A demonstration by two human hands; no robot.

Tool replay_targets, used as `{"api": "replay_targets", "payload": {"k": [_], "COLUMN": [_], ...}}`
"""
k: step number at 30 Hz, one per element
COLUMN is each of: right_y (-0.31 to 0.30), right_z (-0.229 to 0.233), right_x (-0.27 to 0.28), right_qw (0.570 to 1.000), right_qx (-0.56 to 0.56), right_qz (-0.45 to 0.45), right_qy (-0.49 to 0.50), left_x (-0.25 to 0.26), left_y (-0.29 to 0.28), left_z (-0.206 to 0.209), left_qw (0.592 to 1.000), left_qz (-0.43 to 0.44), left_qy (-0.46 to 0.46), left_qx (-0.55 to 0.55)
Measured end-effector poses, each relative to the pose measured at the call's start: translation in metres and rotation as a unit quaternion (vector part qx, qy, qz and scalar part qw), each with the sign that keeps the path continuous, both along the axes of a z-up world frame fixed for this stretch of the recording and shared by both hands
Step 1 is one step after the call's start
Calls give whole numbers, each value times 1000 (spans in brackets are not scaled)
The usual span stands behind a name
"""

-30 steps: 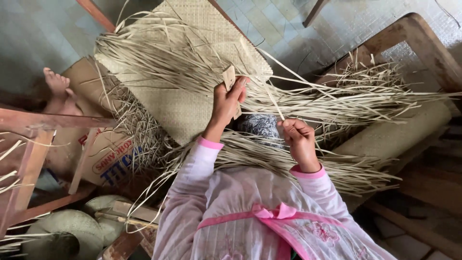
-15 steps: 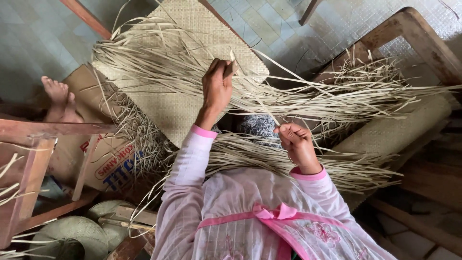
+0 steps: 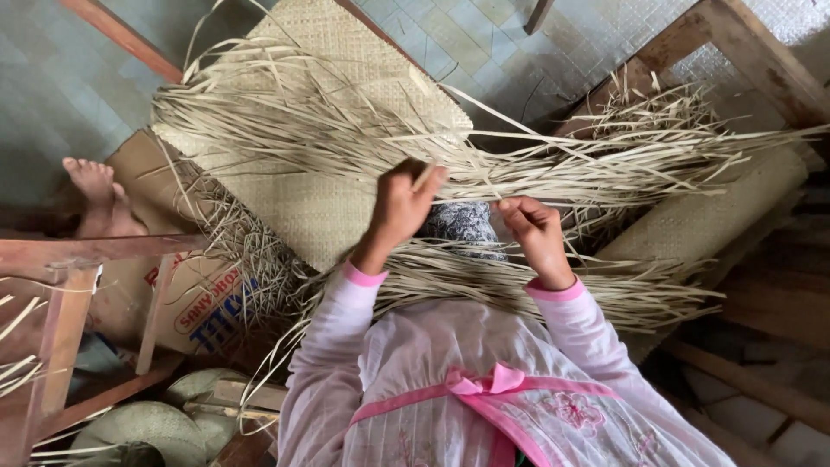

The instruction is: The person is weaving dried palm strips together to create a flat mat or similar object.

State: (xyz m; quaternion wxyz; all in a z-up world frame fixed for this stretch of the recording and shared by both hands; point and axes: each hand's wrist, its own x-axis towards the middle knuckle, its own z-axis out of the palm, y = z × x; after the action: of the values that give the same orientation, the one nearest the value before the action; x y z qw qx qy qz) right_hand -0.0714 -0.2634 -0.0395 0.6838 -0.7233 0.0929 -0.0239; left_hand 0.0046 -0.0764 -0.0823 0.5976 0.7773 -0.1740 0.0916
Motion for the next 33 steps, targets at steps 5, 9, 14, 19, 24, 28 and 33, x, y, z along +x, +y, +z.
{"api": "replay_targets", "payload": {"k": [5, 9, 14, 19, 24, 28, 33], "right_y": [2, 12, 20, 31, 35, 35, 35], "right_z": [-10, -8, -2, -2, 9, 22, 28], "right_x": [2, 2, 2, -1, -9, -22, -34], "right_qw": [973, 948, 947, 947, 961, 966, 976], "right_qx": [-200, -254, -251, -254, -223, -208, -178], "right_qz": [42, 66, 72, 77, 81, 91, 98], "right_qy": [-112, -178, -185, -183, -144, -123, -74], "left_x": [-22, -26, -27, -20, 4, 28, 68], "left_y": [-36, -48, -40, -34, -13, 15, 50], "left_z": [62, 58, 60, 40, 40, 20, -45], "left_qw": [961, 938, 959, 967, 967, 938, 879], "left_qz": [7, 42, 19, 30, 36, 115, 251], "left_qy": [-232, -202, -132, -105, -68, -80, -217], "left_qx": [149, 279, 250, 229, 243, 316, 343]}}
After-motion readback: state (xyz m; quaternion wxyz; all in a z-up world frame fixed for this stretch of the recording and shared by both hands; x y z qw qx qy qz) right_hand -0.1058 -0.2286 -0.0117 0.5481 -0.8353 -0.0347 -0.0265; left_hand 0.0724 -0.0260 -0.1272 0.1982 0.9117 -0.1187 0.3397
